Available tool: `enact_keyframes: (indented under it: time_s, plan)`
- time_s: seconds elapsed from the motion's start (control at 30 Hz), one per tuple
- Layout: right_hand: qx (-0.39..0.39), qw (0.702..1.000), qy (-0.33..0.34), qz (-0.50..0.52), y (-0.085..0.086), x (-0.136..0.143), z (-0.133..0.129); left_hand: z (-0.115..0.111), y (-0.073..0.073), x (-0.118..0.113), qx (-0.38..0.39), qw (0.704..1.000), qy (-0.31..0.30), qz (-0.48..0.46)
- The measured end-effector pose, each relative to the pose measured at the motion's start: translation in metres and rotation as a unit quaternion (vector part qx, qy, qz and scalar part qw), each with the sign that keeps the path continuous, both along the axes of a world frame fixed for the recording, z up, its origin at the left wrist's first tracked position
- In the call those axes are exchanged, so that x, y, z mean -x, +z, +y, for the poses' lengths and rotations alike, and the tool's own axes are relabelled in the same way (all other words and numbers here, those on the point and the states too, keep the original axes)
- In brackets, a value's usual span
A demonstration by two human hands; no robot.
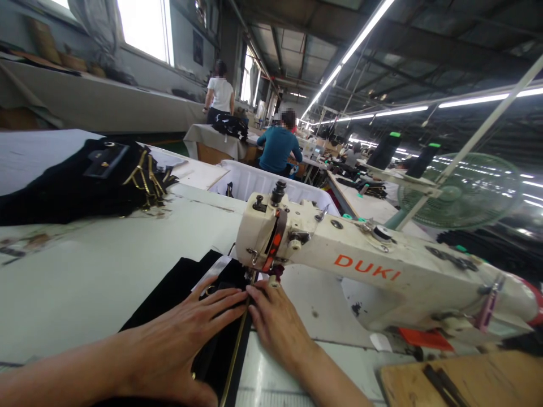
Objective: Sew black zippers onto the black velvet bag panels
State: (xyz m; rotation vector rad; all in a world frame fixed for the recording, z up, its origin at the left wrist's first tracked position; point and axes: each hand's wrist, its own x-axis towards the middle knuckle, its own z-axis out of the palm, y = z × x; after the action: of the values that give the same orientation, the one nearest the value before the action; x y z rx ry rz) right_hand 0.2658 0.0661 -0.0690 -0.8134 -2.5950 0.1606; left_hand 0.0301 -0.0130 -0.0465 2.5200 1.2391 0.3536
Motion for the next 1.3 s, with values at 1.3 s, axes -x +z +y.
enact_keyframes:
  time_s: [1.3]
  plan:
    - [-0.116, 0.993, -0.039, 0.003, -0.03, 0.003, 0.01, 0.01, -0.003, 0.004, -0.033, 0.999, -0.003, -0.033]
